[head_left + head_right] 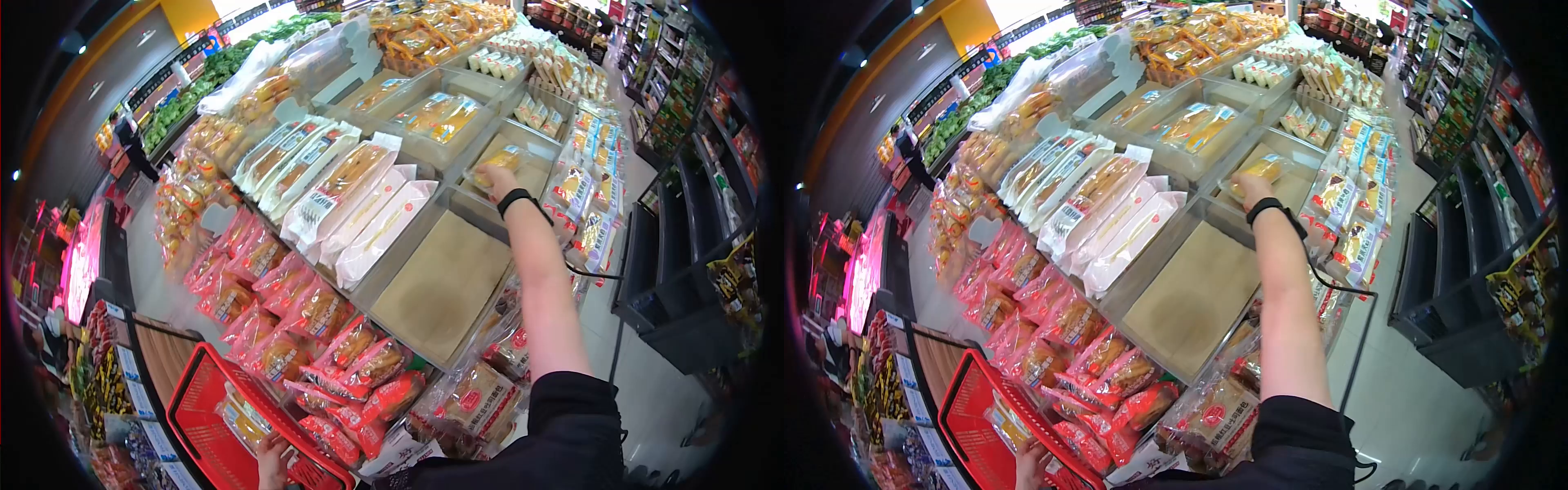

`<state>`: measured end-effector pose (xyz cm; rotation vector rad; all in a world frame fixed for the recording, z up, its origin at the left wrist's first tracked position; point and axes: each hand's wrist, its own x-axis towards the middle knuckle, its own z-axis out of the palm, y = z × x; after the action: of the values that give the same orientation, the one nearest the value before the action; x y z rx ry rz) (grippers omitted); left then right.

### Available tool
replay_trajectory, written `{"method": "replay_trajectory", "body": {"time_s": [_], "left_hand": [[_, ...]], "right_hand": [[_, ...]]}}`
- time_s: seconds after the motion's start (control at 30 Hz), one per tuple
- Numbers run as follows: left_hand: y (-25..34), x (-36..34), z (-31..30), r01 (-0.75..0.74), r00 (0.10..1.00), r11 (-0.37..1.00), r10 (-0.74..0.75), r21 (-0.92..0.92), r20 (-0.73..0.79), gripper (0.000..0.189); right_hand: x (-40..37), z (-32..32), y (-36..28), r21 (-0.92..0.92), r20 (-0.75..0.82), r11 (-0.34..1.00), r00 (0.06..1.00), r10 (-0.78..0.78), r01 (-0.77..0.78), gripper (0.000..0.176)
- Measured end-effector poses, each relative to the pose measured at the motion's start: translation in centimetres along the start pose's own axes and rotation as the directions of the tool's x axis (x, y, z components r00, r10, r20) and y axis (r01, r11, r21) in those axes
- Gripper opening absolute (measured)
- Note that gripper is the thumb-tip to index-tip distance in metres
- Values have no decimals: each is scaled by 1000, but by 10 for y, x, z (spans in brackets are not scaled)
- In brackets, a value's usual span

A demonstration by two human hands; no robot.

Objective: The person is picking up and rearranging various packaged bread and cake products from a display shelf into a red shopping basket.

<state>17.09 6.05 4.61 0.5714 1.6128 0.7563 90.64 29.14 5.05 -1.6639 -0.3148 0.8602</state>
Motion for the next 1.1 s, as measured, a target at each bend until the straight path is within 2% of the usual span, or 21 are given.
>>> {"method": "replay_trajectory", "body": {"time_s": [0.03, 0.1, 0.17, 0.2, 0.27, 0.37, 0.43, 0.47, 0.53, 0.57, 0.63, 0.7, 0.8, 0.83, 0.9, 0.93, 0.97, 1.03, 1.1], "left_hand": [[5, -5, 2, 2, 1000, 1000, -2, -8, -11, 32], [15, -9, 12, -35, 997, 999, 36, -9, 66, 32], [10, -1, 3, -36, 997, 999, 35, 17, 71, 32], [13, -1, 3, -24, 995, 1000, 24, 2, 93, 32], [9, 8, -5, -8, 996, 1000, 10, -22, 89, 33], [3, 26, -14, 35, 999, 999, -34, 24, -26, 39], [4, 30, -11, 93, 993, 995, -94, -23, -69, 44], [5, 38, -12, 92, 996, 995, -92, -42, 5, 44], [-4, 52, -14, 111, 986, 990, -99, -84, 131, 44], [-4, 59, -15, 110, 979, 988, -88, -110, 184, 44], [7, 51, -9, 111, 971, 987, -82, -116, 224, 39], [0, 62, -15, 133, 960, 978, -88, -159, 266, 34], [8, 48, -11, 36, 972, 979, 13, -203, 234, 30], [18, 30, -8, -18, 969, 974, 72, -224, 236, 31], [36, -3, -5, -314, 898, 915, 373, -251, 235, 30], [48, -23, -1, -465, 823, 847, 521, -258, 225, 32], [61, -44, 1, -465, 825, 844, 523, -269, 215, 32], [73, -78, 5, -256, 736, 888, 435, -382, 519, 45], [67, -86, 15, -289, 598, 887, 462, -361, 655, 63]], "right_hand": [[-38, 4, -22, 85, -64, 989, 990, 126, -121, 43], [-44, -1, -25, 305, -20, 949, 996, 88, -78, 45], [-61, -14, -34, 432, 157, 897, 987, 29, -95, 41], [-73, -19, -36, 474, 190, 879, 981, -40, -56, 36], [-142, -16, -56, 408, 204, 913, 975, -86, -4, 35], [-231, -24, -63, 266, 359, 964, 929, -93, -6, 35], [-310, -17, -61, 207, 459, 978, 880, -119, 24, 36], [-348, -7, -59, 195, 493, 979, 856, -156, 65, 37], [-410, 1, -52, 89, 603, 996, 797, -35, -23, 43], [-436, 10, -45, 97, 653, 993, 757, -15, -64, 46], [-479, 28, -22, 68, 709, 989, 704, 43, -128, 50], [-515, 48, 1, 3, 806, 981, 581, 113, -195, 54], [-556, 81, 23, -106, 865, 970, 461, 199, -221, 57], [-564, 89, 34, -126, 863, 966, 456, 219, -226, 57], [-576, 105, 56, -124, 887, 989, 438, 145, -75, 59], [-580, 112, 66, -105, 887, 994, 451, 98, -9, 62], [-586, 121, 69, -114, 890, 994, 444, 102, 0, 62], [-598, 130, 76, -35, 886, 980, 459, -61, 197, 65], [-593, 136, 95, -76, 898, 970, 439, -35, 233, 68]]}}
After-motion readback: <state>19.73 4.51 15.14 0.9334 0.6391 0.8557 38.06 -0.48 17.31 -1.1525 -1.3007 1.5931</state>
